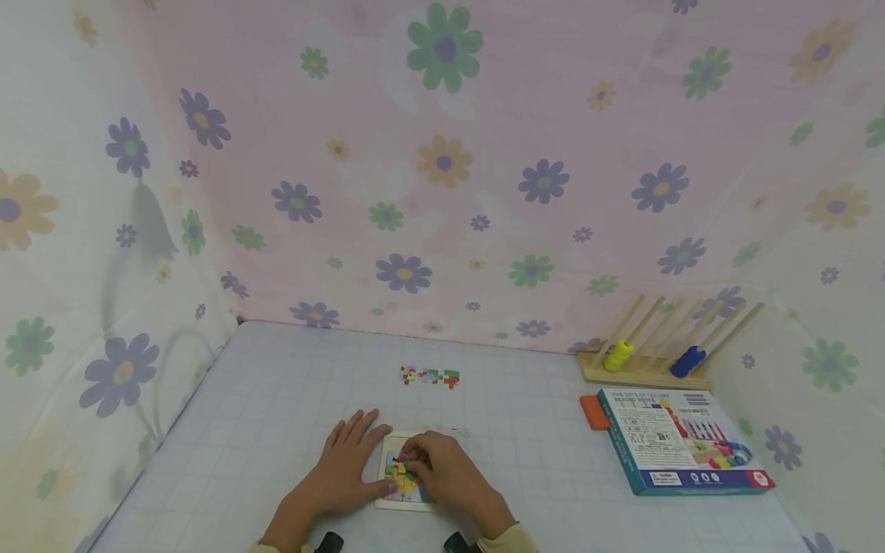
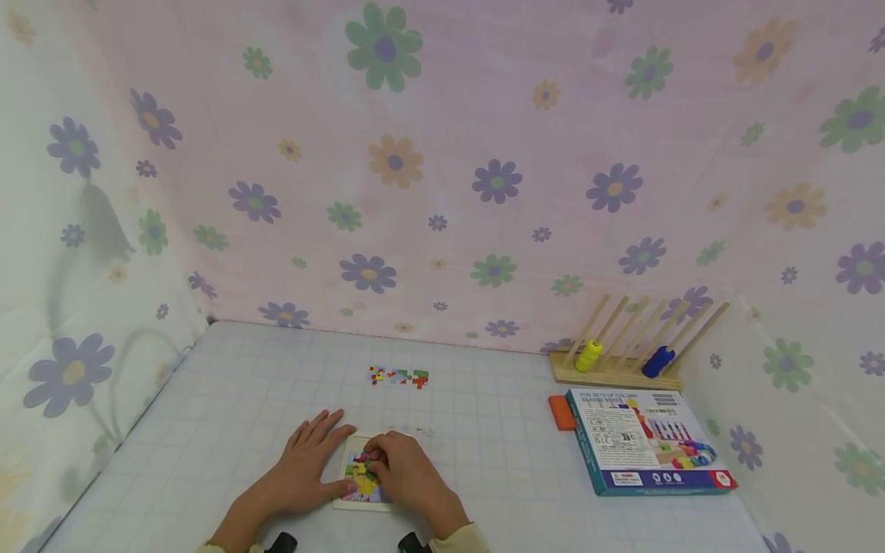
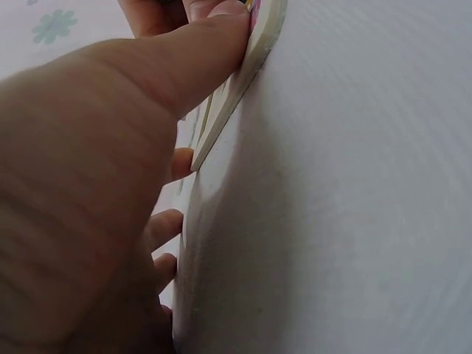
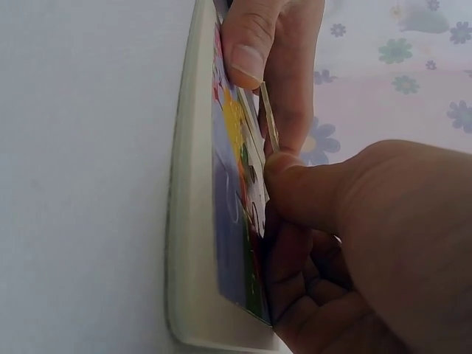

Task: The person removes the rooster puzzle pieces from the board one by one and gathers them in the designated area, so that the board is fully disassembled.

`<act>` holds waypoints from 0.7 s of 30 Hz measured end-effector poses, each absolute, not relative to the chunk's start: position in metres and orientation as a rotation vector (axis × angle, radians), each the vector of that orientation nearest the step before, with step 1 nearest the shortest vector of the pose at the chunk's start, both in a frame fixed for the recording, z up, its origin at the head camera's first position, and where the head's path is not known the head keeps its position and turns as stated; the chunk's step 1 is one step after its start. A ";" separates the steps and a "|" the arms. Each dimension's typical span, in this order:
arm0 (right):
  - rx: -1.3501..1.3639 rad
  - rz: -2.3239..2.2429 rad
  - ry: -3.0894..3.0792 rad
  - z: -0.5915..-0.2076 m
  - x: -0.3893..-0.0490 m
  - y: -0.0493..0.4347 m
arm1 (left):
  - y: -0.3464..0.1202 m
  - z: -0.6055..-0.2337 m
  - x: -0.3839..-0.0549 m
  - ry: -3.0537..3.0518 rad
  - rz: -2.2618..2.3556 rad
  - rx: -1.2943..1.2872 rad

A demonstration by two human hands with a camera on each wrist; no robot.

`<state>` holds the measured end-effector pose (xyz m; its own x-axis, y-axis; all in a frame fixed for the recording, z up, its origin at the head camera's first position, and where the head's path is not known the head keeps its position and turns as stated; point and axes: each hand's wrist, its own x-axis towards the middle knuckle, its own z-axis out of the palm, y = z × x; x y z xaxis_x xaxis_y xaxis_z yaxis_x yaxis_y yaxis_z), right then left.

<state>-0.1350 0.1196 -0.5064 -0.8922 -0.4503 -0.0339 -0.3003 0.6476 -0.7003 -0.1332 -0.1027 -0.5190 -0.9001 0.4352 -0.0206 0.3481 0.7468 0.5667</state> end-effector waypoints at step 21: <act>-0.585 -1.206 2.614 -0.504 -0.140 0.129 | -0.103 -0.524 -0.134 2.815 0.903 0.626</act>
<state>-0.1404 0.1288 -0.5040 -0.9009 -0.4336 -0.0181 -0.2676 0.5879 -0.7634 -0.1338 -0.1031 -0.5240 -0.9072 0.4205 0.0121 0.3491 0.7363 0.5796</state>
